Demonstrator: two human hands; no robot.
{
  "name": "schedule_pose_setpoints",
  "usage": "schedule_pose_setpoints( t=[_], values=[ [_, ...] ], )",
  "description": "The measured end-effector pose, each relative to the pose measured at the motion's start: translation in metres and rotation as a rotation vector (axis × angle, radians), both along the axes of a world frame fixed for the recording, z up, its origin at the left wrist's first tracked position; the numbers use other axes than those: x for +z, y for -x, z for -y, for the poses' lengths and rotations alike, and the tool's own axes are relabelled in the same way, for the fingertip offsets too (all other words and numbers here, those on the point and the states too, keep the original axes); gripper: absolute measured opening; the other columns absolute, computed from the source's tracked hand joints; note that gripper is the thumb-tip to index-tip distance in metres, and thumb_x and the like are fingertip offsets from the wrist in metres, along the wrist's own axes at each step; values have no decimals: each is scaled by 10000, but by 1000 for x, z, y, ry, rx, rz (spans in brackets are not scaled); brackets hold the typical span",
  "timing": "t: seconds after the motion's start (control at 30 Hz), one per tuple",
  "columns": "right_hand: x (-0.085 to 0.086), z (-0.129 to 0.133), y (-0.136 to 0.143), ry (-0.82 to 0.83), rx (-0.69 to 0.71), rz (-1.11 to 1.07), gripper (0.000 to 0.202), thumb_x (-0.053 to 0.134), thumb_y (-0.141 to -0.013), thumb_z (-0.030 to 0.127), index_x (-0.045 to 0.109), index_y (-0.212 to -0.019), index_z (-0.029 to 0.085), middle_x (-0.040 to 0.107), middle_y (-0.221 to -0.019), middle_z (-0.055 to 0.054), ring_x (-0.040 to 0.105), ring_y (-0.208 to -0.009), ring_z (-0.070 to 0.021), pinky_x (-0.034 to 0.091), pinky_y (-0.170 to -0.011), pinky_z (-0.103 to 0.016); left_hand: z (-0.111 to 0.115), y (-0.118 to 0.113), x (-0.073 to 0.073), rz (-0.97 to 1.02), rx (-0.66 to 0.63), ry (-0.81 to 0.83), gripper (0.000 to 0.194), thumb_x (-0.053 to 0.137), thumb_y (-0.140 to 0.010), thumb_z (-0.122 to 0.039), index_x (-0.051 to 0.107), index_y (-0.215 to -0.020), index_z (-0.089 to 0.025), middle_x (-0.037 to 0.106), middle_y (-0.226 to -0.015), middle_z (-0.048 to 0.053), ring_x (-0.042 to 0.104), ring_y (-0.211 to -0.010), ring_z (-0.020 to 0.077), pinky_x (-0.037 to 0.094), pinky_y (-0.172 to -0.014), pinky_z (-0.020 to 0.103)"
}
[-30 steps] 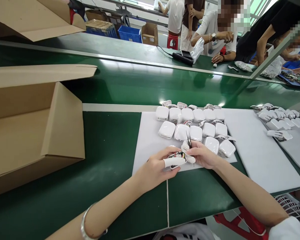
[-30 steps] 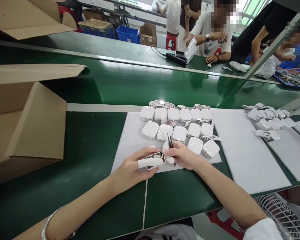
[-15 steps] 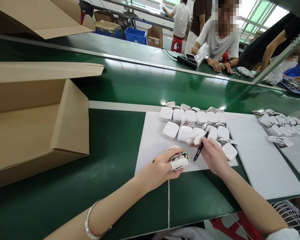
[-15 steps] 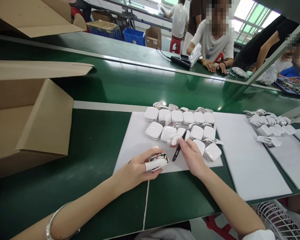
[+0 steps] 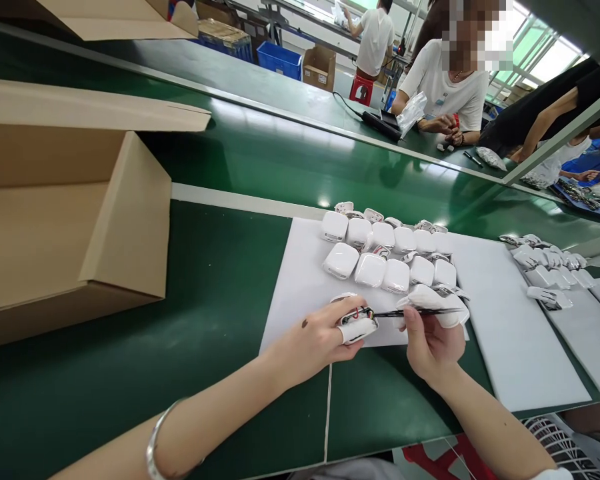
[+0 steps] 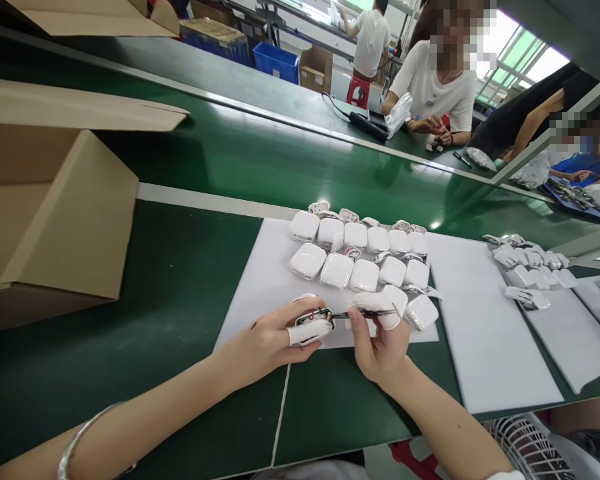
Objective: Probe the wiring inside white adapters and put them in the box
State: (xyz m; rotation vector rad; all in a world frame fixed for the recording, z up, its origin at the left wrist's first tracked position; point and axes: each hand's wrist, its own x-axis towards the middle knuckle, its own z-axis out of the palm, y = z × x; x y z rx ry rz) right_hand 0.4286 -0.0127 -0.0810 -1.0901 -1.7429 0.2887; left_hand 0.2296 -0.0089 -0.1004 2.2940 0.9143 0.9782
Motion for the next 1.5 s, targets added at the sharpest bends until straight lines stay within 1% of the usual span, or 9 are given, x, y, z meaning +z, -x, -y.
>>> schedule_pose_setpoints(
  t=[0.1, 0.27, 0.47, 0.63, 0.77, 0.93, 1.07, 1.3, 1.5],
  values=[
    [-1, 1, 3, -158, -40, 89, 220, 595, -806, 110, 576, -987, 234, 630, -765, -40, 595, -638, -190, 499, -562, -324, 0, 0, 1, -21, 11, -90, 198, 484, -858, -186, 532, -1050, -178, 580, -1163, 92, 613, -990, 192, 529, -856, 280],
    [-1, 4, 2, -92, -21, 25, 190, 558, -831, 132, 564, -994, 230, 642, -803, -56, 617, -672, -206, 522, -584, -343, 0, 0, 3, -60, 24, -165, 159, 473, -861, -167, 568, -988, -173, 590, -1153, 89, 606, -1018, 186, 525, -876, 271],
    [5, 5, 8, -197, -40, 206, 202, 549, -833, 126, 533, -1003, 233, 652, -786, -59, 626, -693, -223, 517, -593, -347, -1, -1, 2, -75, 46, -231, 141, 495, -848, -160, 575, -963, -175, 589, -1153, 94, 601, -1030, 200, 533, -873, 297],
    [6, 5, 16, -101, -117, 168, 120, 522, -858, 146, 535, -944, 229, 638, -711, -37, 607, -605, -186, 489, -545, -309, 0, -3, 1, -68, 37, -270, 117, 490, -846, -126, 550, -941, -155, 583, -1147, 109, 620, -974, 197, 558, -818, 290],
    [7, 8, 20, -65, -156, 255, 42, 512, -873, 196, 544, -883, 220, 598, -630, -31, 545, -509, -168, 453, -509, -308, 2, -5, 0, -63, 57, -285, 148, 482, -841, -96, 520, -979, -131, 584, -1134, 143, 642, -908, 215, 582, -739, 307],
    [15, 9, 26, 78, -183, 291, 110, 479, -889, 231, 533, -797, 204, 504, -558, 6, 449, -445, -121, 366, -445, -258, 5, -6, -3, -107, 71, -321, 144, 460, -863, -115, 507, -994, -148, 578, -1161, 153, 644, -922, 218, 585, -740, 312],
    [22, 9, 29, 88, -133, 324, 125, 452, -897, 217, 530, -806, 184, 505, -584, 4, 445, -465, -109, 341, -450, -239, 8, -8, -1, -135, 80, -408, 125, 429, -871, -93, 512, -952, -139, 578, -1167, 168, 635, -965, 221, 586, -767, 309],
    [14, 2, 23, -46, -78, 185, 99, 476, -894, 194, 516, -805, 179, 509, -573, 28, 471, -464, -99, 372, -446, -217, 12, -14, 3, -139, 135, -478, 113, 481, -847, -74, 543, -933, -111, 609, -1106, 172, 650, -909, 220, 588, -743, 310],
    [18, 7, 7, -371, -92, 97, 112, 520, -872, 151, 559, -971, 187, 645, -761, -45, 625, -671, -177, 493, -572, -271, 13, -15, 1, -115, 159, -446, 171, 482, -851, -82, 557, -996, -131, 614, -1116, 135, 643, -910, 198, 586, -724, 291]
  ],
)
